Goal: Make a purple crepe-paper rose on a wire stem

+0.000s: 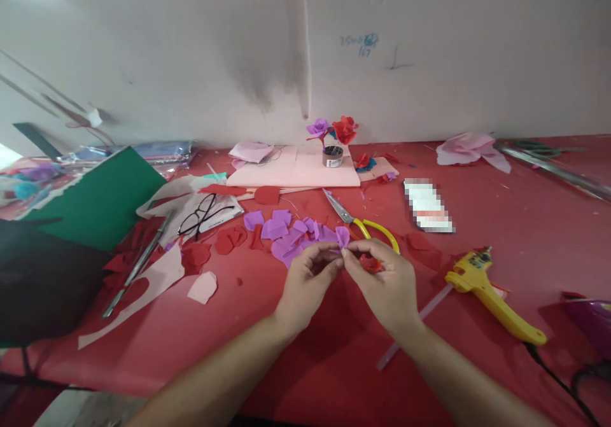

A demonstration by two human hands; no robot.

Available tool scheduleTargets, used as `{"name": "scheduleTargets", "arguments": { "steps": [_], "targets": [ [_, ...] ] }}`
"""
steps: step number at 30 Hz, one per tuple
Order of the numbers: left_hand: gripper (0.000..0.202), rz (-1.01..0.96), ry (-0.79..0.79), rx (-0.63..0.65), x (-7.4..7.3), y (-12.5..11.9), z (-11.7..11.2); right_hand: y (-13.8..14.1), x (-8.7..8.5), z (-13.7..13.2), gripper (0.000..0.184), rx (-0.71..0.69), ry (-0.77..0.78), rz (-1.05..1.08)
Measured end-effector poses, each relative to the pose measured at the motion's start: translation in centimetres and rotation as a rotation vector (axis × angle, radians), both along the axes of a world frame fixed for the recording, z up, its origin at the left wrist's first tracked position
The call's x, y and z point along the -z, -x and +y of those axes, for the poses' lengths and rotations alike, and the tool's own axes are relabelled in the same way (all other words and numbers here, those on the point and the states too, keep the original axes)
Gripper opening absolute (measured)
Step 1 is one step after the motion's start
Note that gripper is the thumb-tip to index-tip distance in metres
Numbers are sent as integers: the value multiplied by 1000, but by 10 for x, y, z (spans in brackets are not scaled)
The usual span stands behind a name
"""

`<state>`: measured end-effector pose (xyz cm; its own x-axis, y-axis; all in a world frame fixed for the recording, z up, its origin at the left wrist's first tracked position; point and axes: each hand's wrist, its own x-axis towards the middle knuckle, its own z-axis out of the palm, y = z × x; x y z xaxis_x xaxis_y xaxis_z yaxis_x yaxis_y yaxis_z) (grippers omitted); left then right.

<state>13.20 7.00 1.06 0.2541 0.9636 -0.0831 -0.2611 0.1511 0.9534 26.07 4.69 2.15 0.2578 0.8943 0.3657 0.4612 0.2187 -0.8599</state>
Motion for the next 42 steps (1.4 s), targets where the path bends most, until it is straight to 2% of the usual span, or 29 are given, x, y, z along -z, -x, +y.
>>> {"name": "scheduleTargets", "arguments": {
  "steps": [10,15,20,28,35,42],
  "targets": [
    [18,-165,151,-33,-4,-2,-2,1,-2,2,7,-21,121,92],
    [12,-95,113,-97,-2,0,1,2,-4,2,6,-31,134,107],
    [10,-51,58,-81,1,3,4,2,-5,1,6,-69,149,152],
    [10,-93,83,-39,1,2,6,-3,6,9,10,-225,330,663],
    [10,-100,73,-10,-1,3,6,-1,5,10,14,-241,334,670],
    [11,-149,85,25,-7,5,7,-3,7,13,14,-283,305,790]
  ]
}}
